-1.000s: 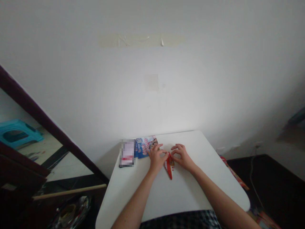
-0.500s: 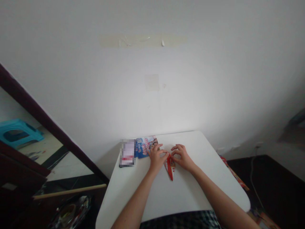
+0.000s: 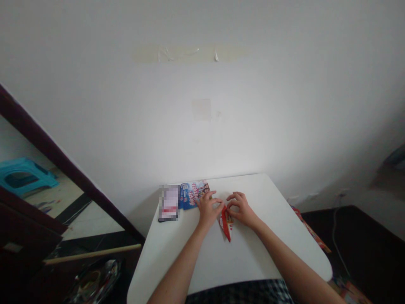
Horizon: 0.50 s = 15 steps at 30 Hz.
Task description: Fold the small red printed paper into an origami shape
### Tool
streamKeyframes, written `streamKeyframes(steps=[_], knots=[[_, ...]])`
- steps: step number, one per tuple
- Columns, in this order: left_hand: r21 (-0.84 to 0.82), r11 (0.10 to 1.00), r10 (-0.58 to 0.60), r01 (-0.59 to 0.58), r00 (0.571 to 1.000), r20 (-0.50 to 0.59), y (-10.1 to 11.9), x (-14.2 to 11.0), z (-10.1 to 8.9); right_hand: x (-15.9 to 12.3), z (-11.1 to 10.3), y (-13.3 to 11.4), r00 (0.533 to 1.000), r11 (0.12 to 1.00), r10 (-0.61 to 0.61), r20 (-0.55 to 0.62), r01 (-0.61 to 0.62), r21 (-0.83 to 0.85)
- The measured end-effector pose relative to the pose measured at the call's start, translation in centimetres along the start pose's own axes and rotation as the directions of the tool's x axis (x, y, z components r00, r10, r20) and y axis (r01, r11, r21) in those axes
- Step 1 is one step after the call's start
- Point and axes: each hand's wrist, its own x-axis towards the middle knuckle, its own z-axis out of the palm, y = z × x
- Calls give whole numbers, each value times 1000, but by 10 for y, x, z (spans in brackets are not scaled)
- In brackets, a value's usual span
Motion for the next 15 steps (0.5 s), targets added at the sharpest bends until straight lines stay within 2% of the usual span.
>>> streamKeyframes(steps=[10, 15], knots=[[-44, 999, 5, -9, 996, -87, -1, 3, -5, -2, 2, 3, 1000, 1000, 13, 11, -13, 2], [-21, 1000, -24, 22, 997, -70, -1, 4, -9, 0, 1, 9, 999, 1000, 22, -33, -22, -3]])
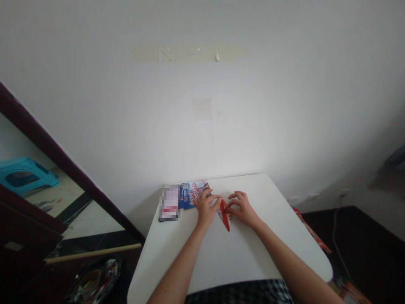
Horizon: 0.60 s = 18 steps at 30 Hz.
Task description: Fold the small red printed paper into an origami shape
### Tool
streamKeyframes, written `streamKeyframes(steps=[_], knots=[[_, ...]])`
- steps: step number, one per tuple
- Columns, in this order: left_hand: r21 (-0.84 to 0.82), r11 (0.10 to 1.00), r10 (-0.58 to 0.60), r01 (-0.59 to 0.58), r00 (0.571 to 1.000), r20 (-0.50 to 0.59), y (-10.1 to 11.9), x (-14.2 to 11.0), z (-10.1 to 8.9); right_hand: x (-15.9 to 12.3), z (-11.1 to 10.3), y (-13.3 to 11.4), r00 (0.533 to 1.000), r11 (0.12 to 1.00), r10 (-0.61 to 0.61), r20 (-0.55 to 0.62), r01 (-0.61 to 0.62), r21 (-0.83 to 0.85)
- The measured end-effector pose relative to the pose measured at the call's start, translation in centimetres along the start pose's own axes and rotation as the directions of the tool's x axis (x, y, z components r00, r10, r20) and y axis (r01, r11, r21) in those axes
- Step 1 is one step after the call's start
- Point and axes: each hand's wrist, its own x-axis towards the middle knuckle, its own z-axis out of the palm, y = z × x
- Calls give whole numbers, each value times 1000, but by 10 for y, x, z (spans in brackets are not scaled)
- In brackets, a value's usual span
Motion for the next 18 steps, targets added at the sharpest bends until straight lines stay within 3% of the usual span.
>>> streamKeyframes(steps=[7, 18], knots=[[135, 991, -14, -8, 987, 162, 1, -5, -4, 3, -7, 9, 983, 996, 72, -167, -80, -41], [191, 977, 49, -99, 967, 249, 4, -10, -9, 1, -12, 12, 998, 987, -58, -36, 52, -154]])
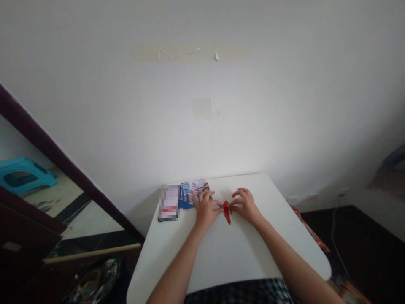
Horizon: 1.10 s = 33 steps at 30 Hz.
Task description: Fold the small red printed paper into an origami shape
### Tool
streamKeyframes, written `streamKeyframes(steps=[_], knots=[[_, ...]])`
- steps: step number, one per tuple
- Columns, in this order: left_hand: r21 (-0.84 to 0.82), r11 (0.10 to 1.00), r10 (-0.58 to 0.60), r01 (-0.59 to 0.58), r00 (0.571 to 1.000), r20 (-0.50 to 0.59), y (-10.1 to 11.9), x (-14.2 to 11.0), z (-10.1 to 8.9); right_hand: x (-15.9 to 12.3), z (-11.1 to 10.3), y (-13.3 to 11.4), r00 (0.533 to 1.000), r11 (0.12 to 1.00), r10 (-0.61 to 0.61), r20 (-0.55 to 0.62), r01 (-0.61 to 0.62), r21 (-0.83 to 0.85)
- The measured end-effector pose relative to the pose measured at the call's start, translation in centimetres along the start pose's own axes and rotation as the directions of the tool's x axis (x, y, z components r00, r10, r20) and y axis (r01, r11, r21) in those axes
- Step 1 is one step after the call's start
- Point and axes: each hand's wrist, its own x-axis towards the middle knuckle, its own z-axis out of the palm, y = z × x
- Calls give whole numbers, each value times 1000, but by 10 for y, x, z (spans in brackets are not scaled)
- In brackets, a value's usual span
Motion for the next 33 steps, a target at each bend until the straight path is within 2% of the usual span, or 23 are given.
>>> streamKeyframes(steps=[12, 23, 27, 33], knots=[[19, 997, 68, -69, 996, 62, -3, 0, -7, -1, -11, -2, 994, 998, -1, 110, 7, -61], [-23, 1000, -13, 15, 998, 61, -1, 1, -6, -1, -1, 2, 998, 998, 53, 39, -51, -39], [-25, 999, -33, 34, 999, 32, 0, 3, -2, 0, 5, 3, 995, 994, 99, 24, -98, -51], [-22, 996, -84, 85, 995, 45, 0, 5, 1, 0, 9, -1, 988, 985, 153, 10, -152, -79]])
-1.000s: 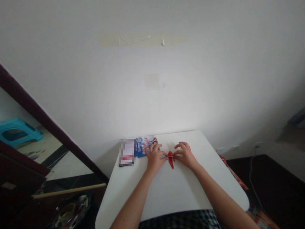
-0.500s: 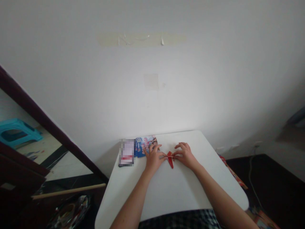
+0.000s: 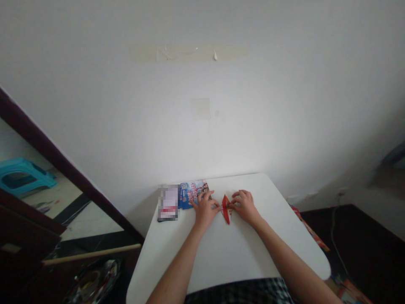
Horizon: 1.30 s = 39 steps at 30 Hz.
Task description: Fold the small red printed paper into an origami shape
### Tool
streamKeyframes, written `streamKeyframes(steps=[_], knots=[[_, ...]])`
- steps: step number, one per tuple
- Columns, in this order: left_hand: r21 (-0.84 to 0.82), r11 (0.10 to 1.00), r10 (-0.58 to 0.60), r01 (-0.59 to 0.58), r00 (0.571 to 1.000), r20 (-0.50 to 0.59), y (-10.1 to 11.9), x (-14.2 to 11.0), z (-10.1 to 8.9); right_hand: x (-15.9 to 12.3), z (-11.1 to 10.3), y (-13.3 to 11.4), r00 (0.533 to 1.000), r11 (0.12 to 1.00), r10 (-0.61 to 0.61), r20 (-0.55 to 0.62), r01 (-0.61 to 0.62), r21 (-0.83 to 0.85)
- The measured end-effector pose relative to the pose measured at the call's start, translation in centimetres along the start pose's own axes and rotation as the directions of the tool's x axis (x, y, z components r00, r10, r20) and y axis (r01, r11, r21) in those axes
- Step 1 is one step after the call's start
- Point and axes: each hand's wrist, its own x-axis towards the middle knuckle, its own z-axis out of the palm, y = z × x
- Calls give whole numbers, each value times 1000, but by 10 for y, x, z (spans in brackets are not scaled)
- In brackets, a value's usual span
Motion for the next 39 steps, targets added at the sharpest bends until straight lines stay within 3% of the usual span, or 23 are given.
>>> streamKeyframes(steps=[16, 20, 25, 31, 39], knots=[[94, 990, 108, -109, 994, 22, -2, 0, 13, -3, -1, -13, 998, 998, 43, -51, -45, -47], [103, 993, 65, -66, 998, 18, 1, -1, 9, -3, -4, -16, 997, 995, 72, -28, -74, -71], [83, 996, -5, 10, 998, -61, 7, -5, -1, -3, -6, -20, 994, 985, 106, -8, -106, -133], [65, 997, 40, -38, 999, -23, 8, -7, -4, -4, -7, -23, 992, 984, 127, 1, -126, -122], [57, 998, -8, 7, 1000, 11, 8, -4, -1, -3, -7, -23, 984, 981, 177, 7, -176, -84]])
